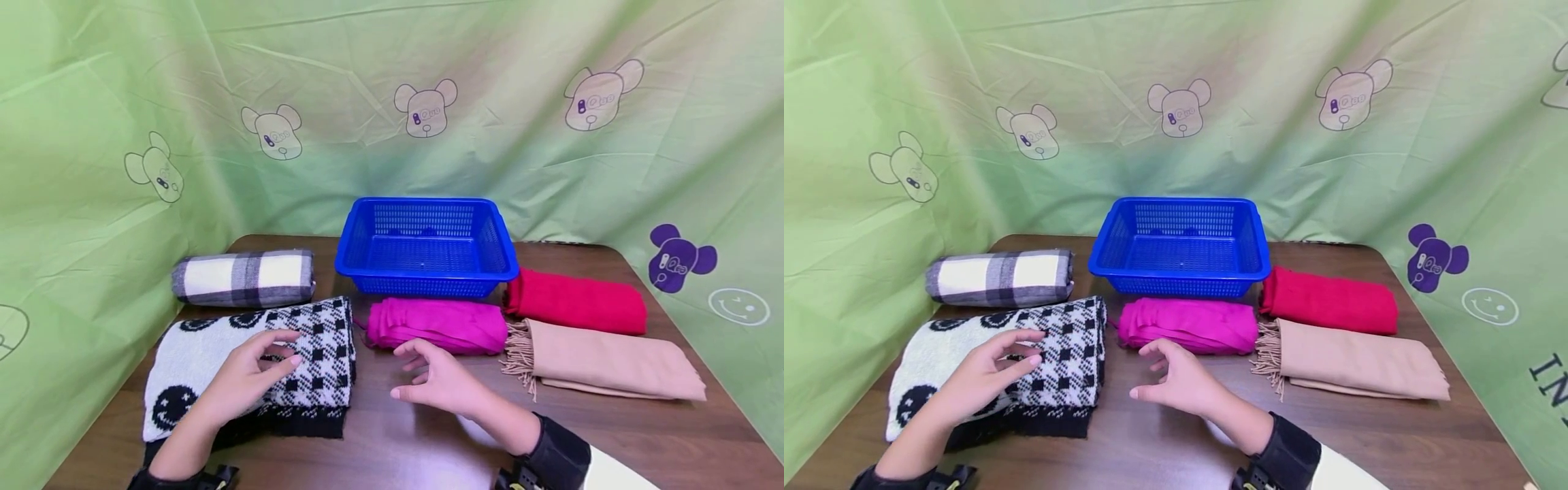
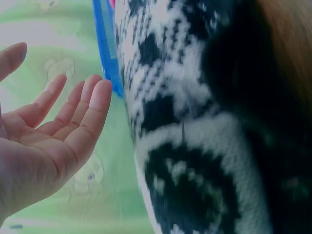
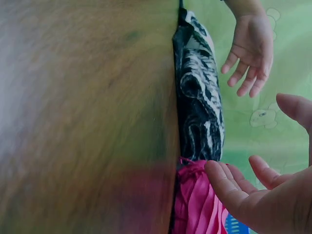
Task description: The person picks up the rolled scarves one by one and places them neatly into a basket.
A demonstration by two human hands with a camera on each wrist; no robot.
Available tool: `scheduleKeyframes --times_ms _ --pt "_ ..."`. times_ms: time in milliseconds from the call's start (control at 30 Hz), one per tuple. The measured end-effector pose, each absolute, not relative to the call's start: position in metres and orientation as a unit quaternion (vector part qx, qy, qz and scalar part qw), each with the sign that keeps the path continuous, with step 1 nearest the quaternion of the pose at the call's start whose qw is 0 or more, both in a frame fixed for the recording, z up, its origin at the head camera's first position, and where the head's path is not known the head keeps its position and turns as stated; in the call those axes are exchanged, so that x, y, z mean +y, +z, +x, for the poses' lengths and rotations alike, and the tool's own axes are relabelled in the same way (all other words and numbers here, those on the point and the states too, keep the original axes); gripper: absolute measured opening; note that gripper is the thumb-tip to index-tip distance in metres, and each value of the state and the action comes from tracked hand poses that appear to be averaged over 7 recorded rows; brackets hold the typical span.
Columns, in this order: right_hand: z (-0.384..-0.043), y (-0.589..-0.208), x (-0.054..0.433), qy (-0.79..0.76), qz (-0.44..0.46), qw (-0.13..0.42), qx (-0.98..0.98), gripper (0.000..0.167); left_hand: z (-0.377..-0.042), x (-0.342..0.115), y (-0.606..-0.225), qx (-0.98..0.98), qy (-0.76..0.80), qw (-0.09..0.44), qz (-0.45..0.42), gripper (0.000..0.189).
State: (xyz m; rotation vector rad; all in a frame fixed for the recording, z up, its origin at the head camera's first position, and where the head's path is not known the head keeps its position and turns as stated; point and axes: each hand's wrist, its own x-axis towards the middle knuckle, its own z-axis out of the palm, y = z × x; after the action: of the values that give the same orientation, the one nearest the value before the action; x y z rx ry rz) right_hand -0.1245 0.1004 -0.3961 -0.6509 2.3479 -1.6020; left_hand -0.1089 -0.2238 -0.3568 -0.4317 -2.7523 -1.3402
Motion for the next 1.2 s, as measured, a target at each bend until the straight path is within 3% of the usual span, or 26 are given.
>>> scheduleKeyframes --times_ms 200,433,633,1033,1200 --pt "-0.128 -0.398 0.092 -0.58 -0.195 0.152 0.776 0.056 -0.103 -0.249 -0.352 -0.891 -0.443 0.03 -0.097 0.044" --pt "-0.135 -0.4 0.084 -0.588 -0.188 0.156 0.771 0.057 -0.095 -0.29 -0.353 -0.892 -0.443 0.049 -0.079 0.045" --pt "-0.138 -0.398 0.081 -0.606 -0.18 0.169 0.756 0.058 -0.092 -0.332 -0.357 -0.883 -0.462 0.023 -0.084 0.042" --pt "-0.146 -0.396 0.076 -0.644 -0.167 0.2 0.719 0.057 -0.094 -0.405 -0.375 -0.678 -0.683 -0.081 -0.259 0.048" --pt "-0.149 -0.398 0.074 -0.656 -0.162 0.212 0.706 0.056 -0.098 -0.427 -0.389 -0.623 -0.712 -0.095 -0.309 0.048"
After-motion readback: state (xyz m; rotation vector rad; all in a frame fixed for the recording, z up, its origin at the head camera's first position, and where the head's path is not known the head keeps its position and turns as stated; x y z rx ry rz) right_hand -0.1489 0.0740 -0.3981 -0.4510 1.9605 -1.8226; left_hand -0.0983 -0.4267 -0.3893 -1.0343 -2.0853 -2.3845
